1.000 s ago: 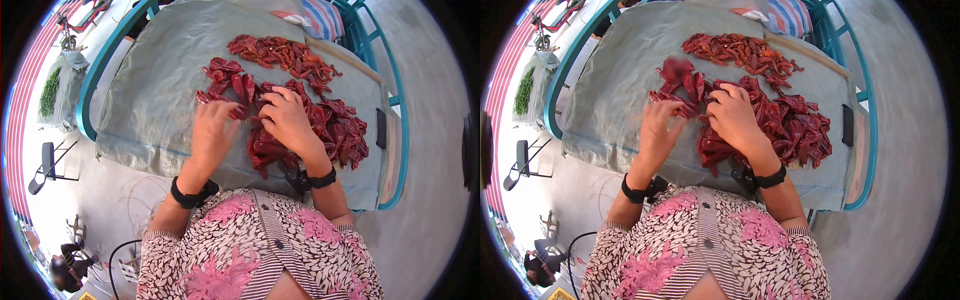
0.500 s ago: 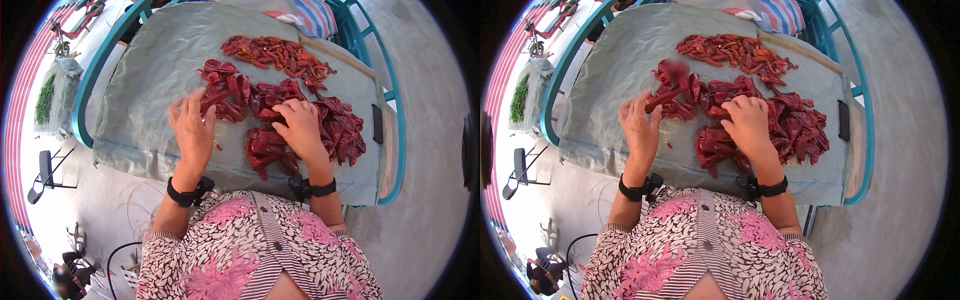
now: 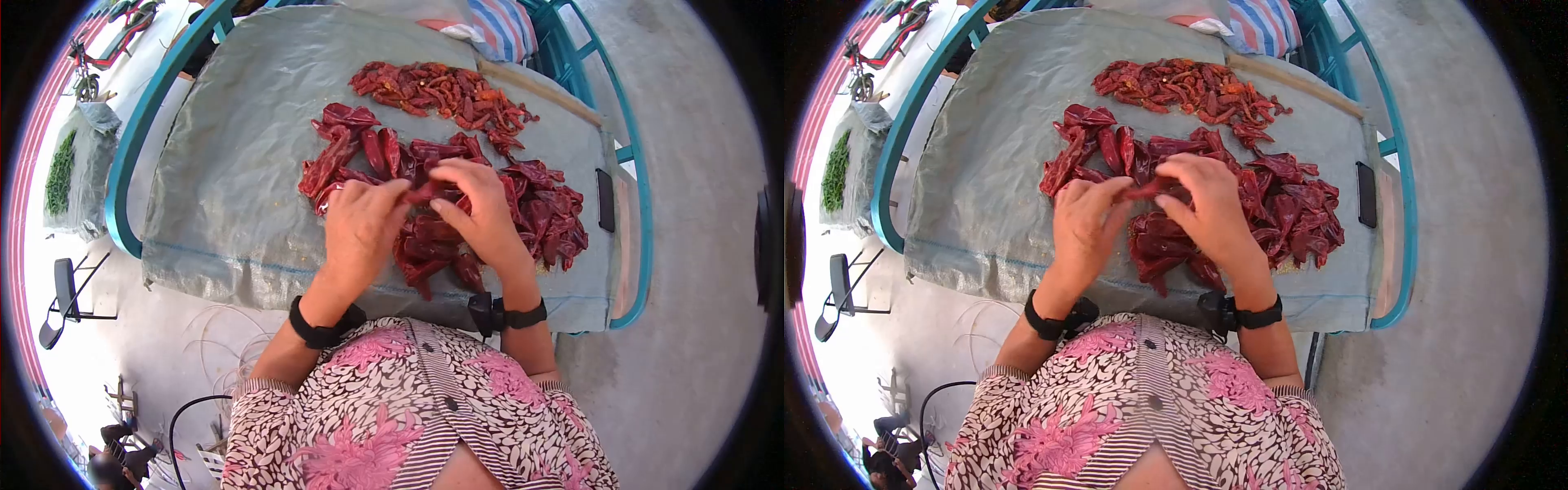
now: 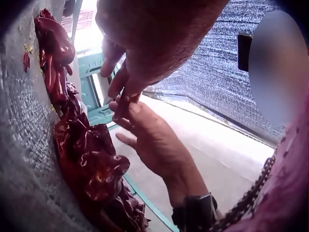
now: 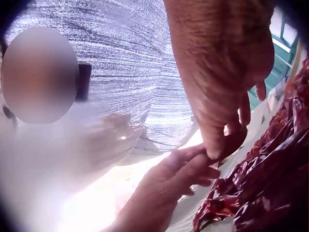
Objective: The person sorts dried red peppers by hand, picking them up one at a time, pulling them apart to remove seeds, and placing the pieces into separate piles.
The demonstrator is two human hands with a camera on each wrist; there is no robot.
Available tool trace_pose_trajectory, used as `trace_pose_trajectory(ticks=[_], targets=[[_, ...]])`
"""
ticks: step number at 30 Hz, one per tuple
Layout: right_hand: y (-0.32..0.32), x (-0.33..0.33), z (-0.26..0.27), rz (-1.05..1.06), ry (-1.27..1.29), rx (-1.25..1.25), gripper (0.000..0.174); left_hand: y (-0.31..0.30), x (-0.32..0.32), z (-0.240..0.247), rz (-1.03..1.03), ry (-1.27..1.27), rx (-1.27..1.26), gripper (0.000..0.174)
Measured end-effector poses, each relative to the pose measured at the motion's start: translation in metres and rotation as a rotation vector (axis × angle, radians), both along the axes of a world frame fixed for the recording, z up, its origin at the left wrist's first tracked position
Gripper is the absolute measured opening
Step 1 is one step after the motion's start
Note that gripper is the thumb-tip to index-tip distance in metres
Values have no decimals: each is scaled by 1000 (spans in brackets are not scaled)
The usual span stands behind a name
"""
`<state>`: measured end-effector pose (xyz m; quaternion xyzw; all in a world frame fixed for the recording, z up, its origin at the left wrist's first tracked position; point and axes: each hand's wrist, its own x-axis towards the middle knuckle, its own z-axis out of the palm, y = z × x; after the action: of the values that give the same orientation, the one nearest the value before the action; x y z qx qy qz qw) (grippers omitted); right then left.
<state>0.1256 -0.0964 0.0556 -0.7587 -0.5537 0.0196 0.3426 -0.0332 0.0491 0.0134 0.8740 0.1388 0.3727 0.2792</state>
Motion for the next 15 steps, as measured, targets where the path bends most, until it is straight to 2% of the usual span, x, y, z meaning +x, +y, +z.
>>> trace_pose_trajectory(ticks=[3,4,7,12,15], targets=[[-4,19,-11,-184,-165,-138,49,21,-8,-3,148,67,-115,41],[-3,26,-14,-181,-190,-186,54,27,-8,-4,187,97,-154,41],[7,43,-20,-151,-261,-292,67,33,-1,-2,374,74,57,41],[28,52,-33,-80,-342,-337,88,15,-5,-7,264,128,32,41],[32,58,-22,-65,-232,-514,83,5,-12,-11,238,111,33,39]])
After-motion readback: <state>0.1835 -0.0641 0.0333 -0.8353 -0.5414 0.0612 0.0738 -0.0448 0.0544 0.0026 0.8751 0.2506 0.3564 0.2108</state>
